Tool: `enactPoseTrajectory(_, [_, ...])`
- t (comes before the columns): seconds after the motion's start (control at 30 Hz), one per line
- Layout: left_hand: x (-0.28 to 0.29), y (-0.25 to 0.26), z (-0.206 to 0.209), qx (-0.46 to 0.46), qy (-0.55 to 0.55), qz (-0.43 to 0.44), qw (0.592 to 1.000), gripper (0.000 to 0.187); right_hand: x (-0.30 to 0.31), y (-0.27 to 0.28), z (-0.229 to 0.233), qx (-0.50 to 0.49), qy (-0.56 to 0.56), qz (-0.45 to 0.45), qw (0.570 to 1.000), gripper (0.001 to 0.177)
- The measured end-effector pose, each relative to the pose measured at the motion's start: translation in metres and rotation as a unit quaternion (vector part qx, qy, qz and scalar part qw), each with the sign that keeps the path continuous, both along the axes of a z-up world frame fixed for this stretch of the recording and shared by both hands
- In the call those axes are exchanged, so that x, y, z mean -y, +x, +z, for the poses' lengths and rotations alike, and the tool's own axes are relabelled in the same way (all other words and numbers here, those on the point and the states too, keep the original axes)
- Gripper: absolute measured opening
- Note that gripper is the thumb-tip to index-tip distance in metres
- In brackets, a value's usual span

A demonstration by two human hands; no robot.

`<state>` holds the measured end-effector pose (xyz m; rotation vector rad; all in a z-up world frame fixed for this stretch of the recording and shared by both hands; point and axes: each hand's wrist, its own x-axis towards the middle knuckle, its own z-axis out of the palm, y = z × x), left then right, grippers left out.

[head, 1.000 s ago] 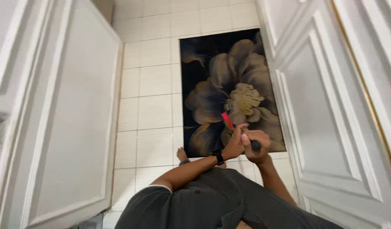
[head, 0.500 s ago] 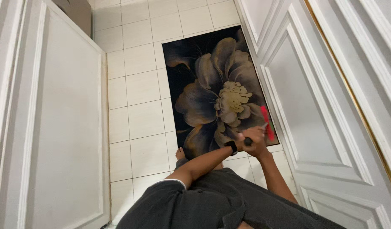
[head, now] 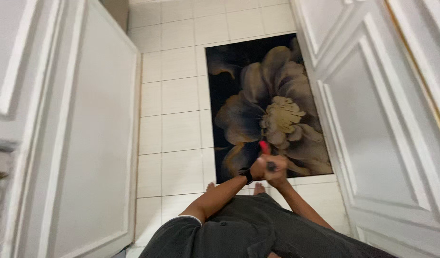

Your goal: The person sweeps the tiled floor and multiple area rugs in a hallway and living room using a broom.

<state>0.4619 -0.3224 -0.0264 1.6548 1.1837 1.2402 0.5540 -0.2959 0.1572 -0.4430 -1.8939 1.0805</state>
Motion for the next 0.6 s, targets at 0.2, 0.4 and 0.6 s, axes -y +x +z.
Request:
enactPoseTrajectory(0.2, [0.071, -0.129, -0.004, -0.156, -0.140, 0.158, 0.965, 0.023, 0.033, -0.081, -0.049, -0.182, -0.328, 0.004, 0.927, 0.047])
enactPoseTrajectory(0.4, [0.182, -0.258, -0.006, -0.312, -0.219, 0.212, 0.900, 0.029, 0.092, -0.173, -0.115, -0.123, -0.411, 0.103, 0.897, 0.044])
enactPoseTrajectory(0.6, [0.174, -0.282, 0.014, -0.261, -0.220, 0.211, 0.916, 0.028, 0.087, -0.199, -0.058, -0.131, -0.359, 0.108, 0.918, 0.041])
